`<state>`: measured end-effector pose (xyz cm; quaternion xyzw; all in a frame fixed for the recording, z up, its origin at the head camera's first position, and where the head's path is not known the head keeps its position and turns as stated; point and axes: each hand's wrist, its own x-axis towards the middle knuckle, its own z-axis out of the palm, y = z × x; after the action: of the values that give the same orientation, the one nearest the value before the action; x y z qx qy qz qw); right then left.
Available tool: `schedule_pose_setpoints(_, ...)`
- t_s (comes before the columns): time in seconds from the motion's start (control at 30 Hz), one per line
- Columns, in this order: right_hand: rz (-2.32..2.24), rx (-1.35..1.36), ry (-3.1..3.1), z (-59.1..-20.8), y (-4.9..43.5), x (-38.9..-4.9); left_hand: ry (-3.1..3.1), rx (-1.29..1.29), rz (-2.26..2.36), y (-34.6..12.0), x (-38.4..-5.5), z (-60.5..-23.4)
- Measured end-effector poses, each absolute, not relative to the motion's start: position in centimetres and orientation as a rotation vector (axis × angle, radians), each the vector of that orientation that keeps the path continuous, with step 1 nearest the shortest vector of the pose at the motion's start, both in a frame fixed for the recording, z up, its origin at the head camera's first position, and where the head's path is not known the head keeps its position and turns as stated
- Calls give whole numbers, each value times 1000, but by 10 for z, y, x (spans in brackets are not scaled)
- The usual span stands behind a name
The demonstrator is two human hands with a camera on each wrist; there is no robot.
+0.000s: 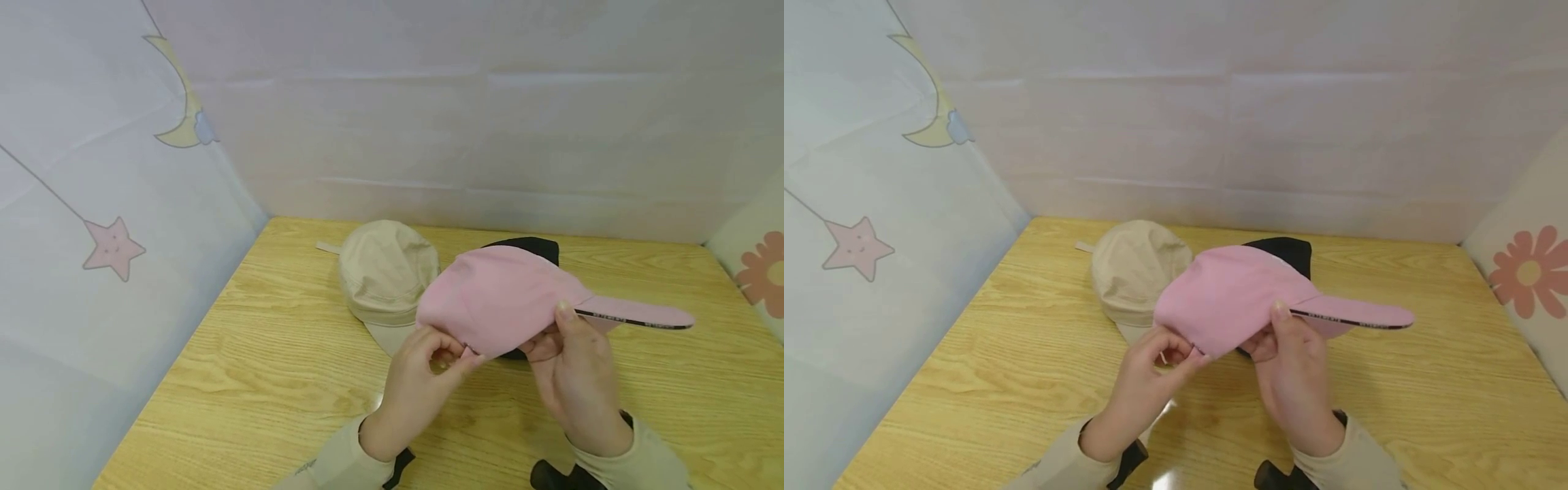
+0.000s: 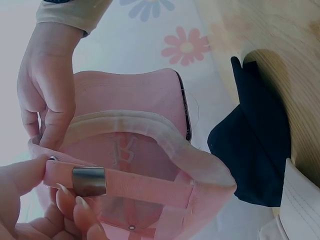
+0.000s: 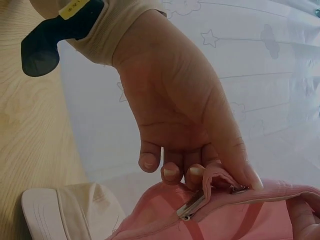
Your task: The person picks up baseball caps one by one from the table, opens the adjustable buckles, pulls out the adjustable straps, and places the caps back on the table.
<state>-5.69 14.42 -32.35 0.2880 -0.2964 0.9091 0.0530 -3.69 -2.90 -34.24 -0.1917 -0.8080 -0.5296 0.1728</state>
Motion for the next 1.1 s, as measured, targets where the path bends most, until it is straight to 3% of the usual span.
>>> schedule_pose_setpoints(0.63, 2780, 796, -892, -323, 151, -59, -2197, -695, -1566, -35, -34, -347)
schedule_pose_setpoints(1.1, 2669, 900, -997, -327, 144, -56, -2296, -569, -1347, -31, -34, -341)
